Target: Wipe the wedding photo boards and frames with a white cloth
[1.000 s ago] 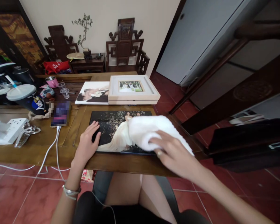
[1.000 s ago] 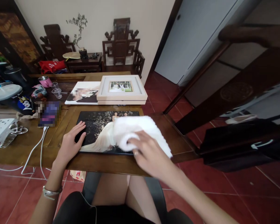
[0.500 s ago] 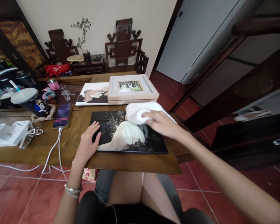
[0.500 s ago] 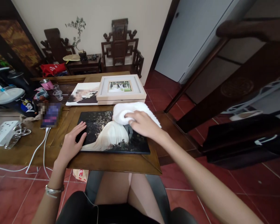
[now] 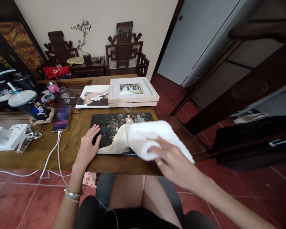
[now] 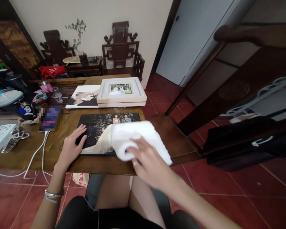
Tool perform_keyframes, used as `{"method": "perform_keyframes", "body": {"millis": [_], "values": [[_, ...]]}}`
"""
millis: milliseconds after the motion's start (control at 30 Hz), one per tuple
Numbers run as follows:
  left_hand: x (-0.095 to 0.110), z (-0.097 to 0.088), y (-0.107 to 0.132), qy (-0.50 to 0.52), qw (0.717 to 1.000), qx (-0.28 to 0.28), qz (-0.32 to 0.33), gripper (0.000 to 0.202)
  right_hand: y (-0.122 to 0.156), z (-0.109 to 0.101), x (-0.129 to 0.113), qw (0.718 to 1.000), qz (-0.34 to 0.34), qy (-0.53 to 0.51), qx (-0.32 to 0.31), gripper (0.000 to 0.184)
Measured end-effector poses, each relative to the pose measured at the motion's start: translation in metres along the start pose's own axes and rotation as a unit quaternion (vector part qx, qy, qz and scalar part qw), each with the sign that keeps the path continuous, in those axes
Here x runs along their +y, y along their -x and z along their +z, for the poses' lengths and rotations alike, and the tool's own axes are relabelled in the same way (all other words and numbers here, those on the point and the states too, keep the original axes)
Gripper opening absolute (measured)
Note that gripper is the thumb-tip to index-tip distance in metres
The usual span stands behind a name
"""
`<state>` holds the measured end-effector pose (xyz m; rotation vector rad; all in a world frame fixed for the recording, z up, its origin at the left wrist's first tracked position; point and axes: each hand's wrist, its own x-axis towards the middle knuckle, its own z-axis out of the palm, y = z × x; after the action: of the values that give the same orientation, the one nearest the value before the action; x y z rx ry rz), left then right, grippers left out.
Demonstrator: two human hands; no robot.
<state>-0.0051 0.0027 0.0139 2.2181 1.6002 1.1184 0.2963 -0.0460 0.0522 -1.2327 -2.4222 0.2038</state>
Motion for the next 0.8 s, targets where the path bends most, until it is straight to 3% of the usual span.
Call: {"method": "perform_keyframes", "body": {"millis": [100, 200, 300, 600, 700, 800], "values": [[0.0, 0.0, 0.0, -0.004, 1.0, -0.002, 0.002, 0.033, 0.039, 0.001, -0.024, 0.999, -0.034, -0.039, 0.007, 0.026], [0.0, -0.001, 0.0, -0.008, 1.0, -0.007, 0.005, 0.034, 0.047, -0.001, -0.03, 0.997, -0.042, -0.066, -0.003, 0.022], [0.0, -0.002, -0.001, -0.008, 1.0, -0.015, 0.007, 0.033, 0.023, -0.004, -0.018, 0.997, -0.024, -0.066, -0.017, 0.026], [0.001, -0.003, -0.001, -0.024, 1.0, -0.018, 0.004, 0.035, -0.106, 0.0, 0.061, 0.997, 0.064, -0.019, -0.037, 0.03], [0.002, -0.004, 0.0, -0.03, 0.999, -0.025, -0.002, 0.039, -0.12, 0.003, 0.067, 0.997, 0.07, -0.028, -0.031, 0.029], [0.003, -0.003, 0.001, -0.03, 0.999, -0.032, -0.007, 0.042, -0.104, 0.008, 0.054, 0.997, 0.073, -0.008, -0.017, 0.031]]}}
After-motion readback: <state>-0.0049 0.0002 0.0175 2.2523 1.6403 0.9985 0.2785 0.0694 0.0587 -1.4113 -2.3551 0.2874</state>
